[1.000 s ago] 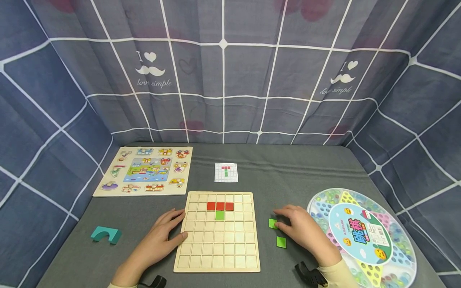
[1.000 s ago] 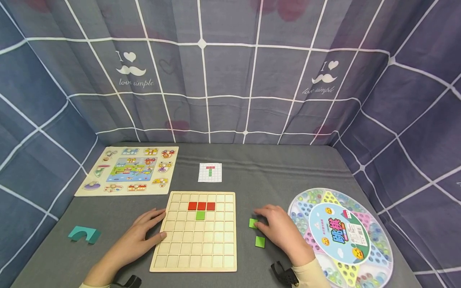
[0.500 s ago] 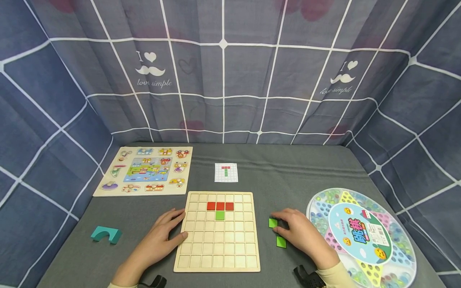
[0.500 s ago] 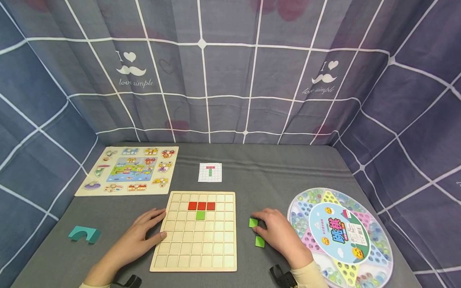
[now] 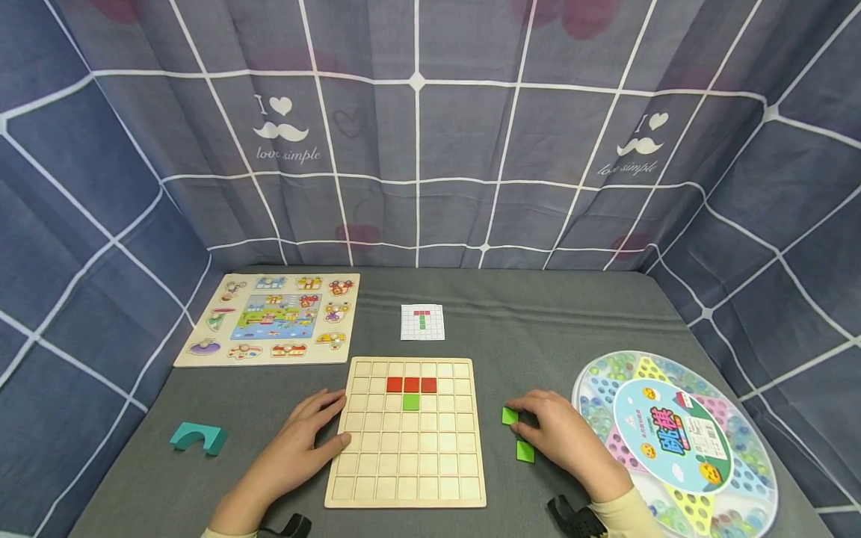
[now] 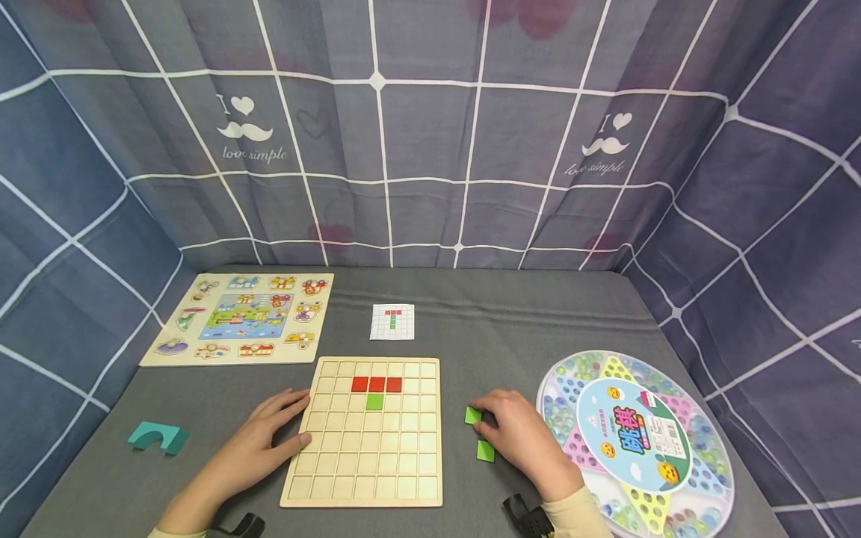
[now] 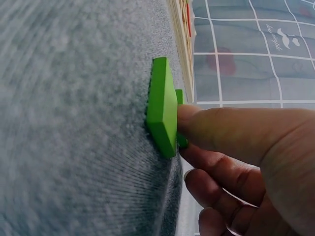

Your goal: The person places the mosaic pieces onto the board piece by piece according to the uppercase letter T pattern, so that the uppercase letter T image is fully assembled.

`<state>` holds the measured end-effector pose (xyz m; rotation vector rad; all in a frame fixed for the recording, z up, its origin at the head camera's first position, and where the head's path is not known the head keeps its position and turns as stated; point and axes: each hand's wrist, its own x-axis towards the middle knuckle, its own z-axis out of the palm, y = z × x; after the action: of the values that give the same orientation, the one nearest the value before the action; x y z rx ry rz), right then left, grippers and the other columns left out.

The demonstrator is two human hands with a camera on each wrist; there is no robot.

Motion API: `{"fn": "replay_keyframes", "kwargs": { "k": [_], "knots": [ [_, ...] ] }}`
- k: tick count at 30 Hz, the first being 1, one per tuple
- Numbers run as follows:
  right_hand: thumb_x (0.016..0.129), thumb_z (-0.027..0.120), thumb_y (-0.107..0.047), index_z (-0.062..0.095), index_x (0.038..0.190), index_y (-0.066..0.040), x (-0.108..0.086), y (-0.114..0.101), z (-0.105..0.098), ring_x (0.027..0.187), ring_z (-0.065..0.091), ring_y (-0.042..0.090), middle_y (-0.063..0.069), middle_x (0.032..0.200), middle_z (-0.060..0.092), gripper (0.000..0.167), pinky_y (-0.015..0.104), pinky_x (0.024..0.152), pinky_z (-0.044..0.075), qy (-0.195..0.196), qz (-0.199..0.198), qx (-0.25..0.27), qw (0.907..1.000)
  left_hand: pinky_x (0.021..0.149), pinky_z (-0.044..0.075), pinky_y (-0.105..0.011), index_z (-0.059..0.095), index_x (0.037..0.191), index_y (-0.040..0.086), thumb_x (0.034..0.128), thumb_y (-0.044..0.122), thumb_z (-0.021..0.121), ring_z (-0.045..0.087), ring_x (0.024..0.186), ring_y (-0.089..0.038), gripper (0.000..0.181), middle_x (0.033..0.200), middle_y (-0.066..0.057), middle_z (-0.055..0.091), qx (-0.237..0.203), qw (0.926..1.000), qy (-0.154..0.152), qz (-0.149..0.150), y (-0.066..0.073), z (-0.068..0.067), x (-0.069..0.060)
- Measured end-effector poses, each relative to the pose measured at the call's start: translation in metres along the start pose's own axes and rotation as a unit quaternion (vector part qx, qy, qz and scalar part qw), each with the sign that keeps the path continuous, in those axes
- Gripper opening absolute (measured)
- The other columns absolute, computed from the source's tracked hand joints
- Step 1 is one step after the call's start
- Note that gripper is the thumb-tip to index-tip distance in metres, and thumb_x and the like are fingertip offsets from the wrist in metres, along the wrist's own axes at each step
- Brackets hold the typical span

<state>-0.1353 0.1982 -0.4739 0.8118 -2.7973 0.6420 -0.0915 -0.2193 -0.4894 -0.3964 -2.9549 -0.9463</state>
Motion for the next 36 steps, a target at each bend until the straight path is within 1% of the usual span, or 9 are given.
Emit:
{"fn": "replay_keyframes", "kwargs": {
  "k": [5,10,15,18,23,27,32,36],
  "knots": [
    [0.079,0.082,-0.009,0.077,0.104,-0.009,0.001,0.0,0.0,0.089,0.065,0.017,-0.003,0.094,0.069,0.026,0.04,0.082,0.053,0.001,-0.007,-0.011,0.9999,0.106,0.031,-0.064,0.054,0.143,0.005,0.0925,0.041,0.07,0.03,0.141,-0.037,0.064,0.148,-0.01,0.046,-0.002,1.0,-0.001,-0.002,0.001,0.0,0.0],
    [0.08,0.083,-0.013,0.077,0.107,-0.009,0.005,-0.004,-0.001,0.091,0.065,0.018,-0.003,0.095,0.069,0.027,0.04,0.084,0.053,-0.004,-0.001,-0.019,0.9998,0.106,0.031,-0.064,0.053,0.143,0.005,0.0929,0.041,0.069,0.029,0.142,-0.038,0.064,0.149,-0.01,0.045,0.0,1.0,-0.004,-0.004,0.0,-0.001,0.0],
    [0.081,0.082,-0.016,0.077,0.109,-0.01,0.015,-0.015,0.0,0.094,0.065,0.021,-0.001,0.098,0.069,0.028,0.041,0.084,0.053,-0.023,0.002,-0.019,0.9995,0.106,0.031,-0.065,0.053,0.143,0.006,0.0931,0.042,0.069,0.029,0.142,-0.038,0.064,0.149,-0.011,0.045,0.001,1.0,-0.004,-0.005,0.0,-0.002,0.001],
    [0.082,0.082,-0.019,0.077,0.109,-0.011,0.023,-0.022,0.003,0.093,0.064,0.019,-0.001,0.099,0.069,0.029,0.039,0.082,0.053,-0.033,-0.005,-0.017,0.9993,0.106,0.031,-0.065,0.054,0.143,0.006,0.0933,0.042,0.068,0.029,0.142,-0.038,0.064,0.149,-0.011,0.045,0.002,1.0,-0.003,-0.004,0.0,-0.002,0.001],
    [0.083,0.082,-0.022,0.077,0.109,-0.014,0.036,-0.034,0.009,0.091,0.063,0.015,-0.003,0.099,0.069,0.028,0.035,0.079,0.054,-0.039,-0.034,-0.015,0.9985,0.106,0.031,-0.064,0.053,0.143,0.005,0.0933,0.043,0.068,0.029,0.142,-0.038,0.064,0.149,-0.01,0.045,0.001,1.0,-0.005,-0.003,-0.001,-0.001,0.0],
    [0.083,0.082,-0.022,0.077,0.107,-0.015,0.045,-0.044,0.013,0.091,0.062,0.014,-0.003,0.099,0.069,0.026,0.034,0.079,0.053,-0.039,-0.064,-0.011,0.9972,0.106,0.03,-0.064,0.054,0.143,0.005,0.093,0.043,0.068,0.03,0.142,-0.038,0.064,0.148,-0.01,0.046,0.001,0.9999,-0.008,-0.009,0.0,-0.001,0.001],
    [0.082,0.082,-0.018,0.078,0.104,-0.014,0.058,-0.057,0.022,0.087,0.062,0.014,-0.004,0.093,0.069,0.022,0.033,0.078,0.052,-0.029,-0.107,-0.007,0.9939,0.106,0.03,-0.065,0.054,0.143,0.006,0.0928,0.044,0.068,0.029,0.142,-0.038,0.064,0.148,-0.01,0.046,0.001,0.9998,-0.009,-0.017,0.001,-0.001,0.001],
    [0.081,0.082,-0.017,0.078,0.103,-0.012,0.065,-0.067,0.03,0.088,0.063,0.014,-0.004,0.092,0.069,0.022,0.033,0.079,0.053,-0.031,-0.123,0.001,0.9919,0.106,0.03,-0.065,0.054,0.143,0.006,0.0928,0.044,0.068,0.029,0.142,-0.038,0.065,0.149,-0.011,0.045,0.001,0.9999,-0.009,-0.014,0.0,-0.001,0.001]
  ]
}}
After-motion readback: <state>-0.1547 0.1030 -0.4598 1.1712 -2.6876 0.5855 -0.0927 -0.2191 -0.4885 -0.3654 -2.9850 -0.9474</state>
